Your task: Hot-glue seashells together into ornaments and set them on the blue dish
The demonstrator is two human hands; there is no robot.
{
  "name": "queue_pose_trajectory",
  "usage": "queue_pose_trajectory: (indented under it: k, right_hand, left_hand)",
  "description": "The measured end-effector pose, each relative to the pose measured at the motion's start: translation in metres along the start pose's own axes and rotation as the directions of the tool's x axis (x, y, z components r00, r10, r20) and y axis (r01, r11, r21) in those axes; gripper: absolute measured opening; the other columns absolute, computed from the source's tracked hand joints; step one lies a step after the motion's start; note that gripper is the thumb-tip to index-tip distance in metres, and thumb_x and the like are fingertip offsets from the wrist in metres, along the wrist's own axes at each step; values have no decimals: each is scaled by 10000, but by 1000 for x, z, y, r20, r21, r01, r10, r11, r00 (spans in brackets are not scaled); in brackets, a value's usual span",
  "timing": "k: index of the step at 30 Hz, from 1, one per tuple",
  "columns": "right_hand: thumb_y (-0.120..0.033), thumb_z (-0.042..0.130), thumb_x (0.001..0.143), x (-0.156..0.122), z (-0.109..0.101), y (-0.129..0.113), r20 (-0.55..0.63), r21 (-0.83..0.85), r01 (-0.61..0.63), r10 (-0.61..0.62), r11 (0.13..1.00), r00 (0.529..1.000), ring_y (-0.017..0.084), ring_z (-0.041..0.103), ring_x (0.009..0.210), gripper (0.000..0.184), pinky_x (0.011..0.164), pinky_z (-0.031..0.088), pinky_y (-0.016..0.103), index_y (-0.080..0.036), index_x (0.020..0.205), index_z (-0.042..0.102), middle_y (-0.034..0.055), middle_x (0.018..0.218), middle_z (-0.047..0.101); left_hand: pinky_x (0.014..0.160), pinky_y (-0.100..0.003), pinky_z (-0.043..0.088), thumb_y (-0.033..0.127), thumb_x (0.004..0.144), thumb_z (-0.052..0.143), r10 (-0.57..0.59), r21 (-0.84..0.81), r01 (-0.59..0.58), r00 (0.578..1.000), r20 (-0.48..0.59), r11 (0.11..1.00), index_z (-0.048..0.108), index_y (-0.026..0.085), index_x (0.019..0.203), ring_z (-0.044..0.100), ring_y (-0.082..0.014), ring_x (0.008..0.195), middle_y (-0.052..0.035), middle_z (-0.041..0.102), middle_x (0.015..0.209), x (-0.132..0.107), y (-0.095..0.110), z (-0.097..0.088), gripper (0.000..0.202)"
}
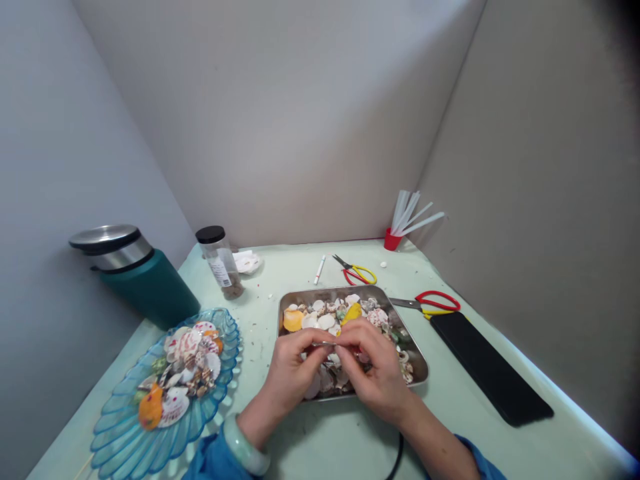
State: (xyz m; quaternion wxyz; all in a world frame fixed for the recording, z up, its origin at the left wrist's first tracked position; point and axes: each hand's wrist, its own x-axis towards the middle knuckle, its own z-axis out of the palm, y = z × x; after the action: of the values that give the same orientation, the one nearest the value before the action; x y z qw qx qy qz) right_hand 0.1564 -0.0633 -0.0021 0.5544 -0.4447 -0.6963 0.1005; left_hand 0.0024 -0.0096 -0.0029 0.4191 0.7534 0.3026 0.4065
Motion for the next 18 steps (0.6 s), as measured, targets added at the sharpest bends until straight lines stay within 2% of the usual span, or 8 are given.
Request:
queue_pose_trajectory:
  k: [5, 9, 13, 18]
  right_hand:
    - [-124, 529, 836, 2, 0, -1, -4, 33, -45, 45, 998, 999, 183, 555, 754, 84, 668, 453, 325, -195, 819, 571, 39, 775, 560]
    - [-131, 528, 841, 2, 0, -1, -18, 39, -46, 47, 998, 999, 187, 561, 771, 82, 697, 459, 334, -196, 828, 575, 43, 788, 573]
    - [-149, 523, 847, 2, -1, -1, -8, 31, -48, 49, 998, 999, 193, 564, 777, 79, 696, 466, 337, -198, 832, 583, 47, 788, 582]
    - [-160, 518, 849, 1, -2, -1, 9, 32, -50, 49, 998, 999, 195, 566, 781, 67, 714, 469, 342, -201, 845, 571, 50, 807, 589]
  left_hand:
    - [580, -223, 409, 265, 847, 553, -73, 43, 70, 994, 83, 997, 623, 152, 816, 543, -133, 624, -18, 623, 706, -2, 2, 0, 137]
    - [570, -218, 385, 303, 872, 517, -89, -4, 90, 985, 148, 996, 573, 163, 908, 497, -120, 617, -7, 576, 738, -3, 4, 1, 155]
    - [586, -225, 378, 305, 884, 497, -77, -50, 86, 985, 153, 995, 558, 171, 897, 486, -124, 633, -8, 569, 746, -2, 4, 1, 149]
    - [583, -229, 360, 312, 881, 500, -88, -3, 89, 986, 144, 996, 551, 160, 867, 472, -122, 626, -3, 555, 720, -2, 4, 0, 161]
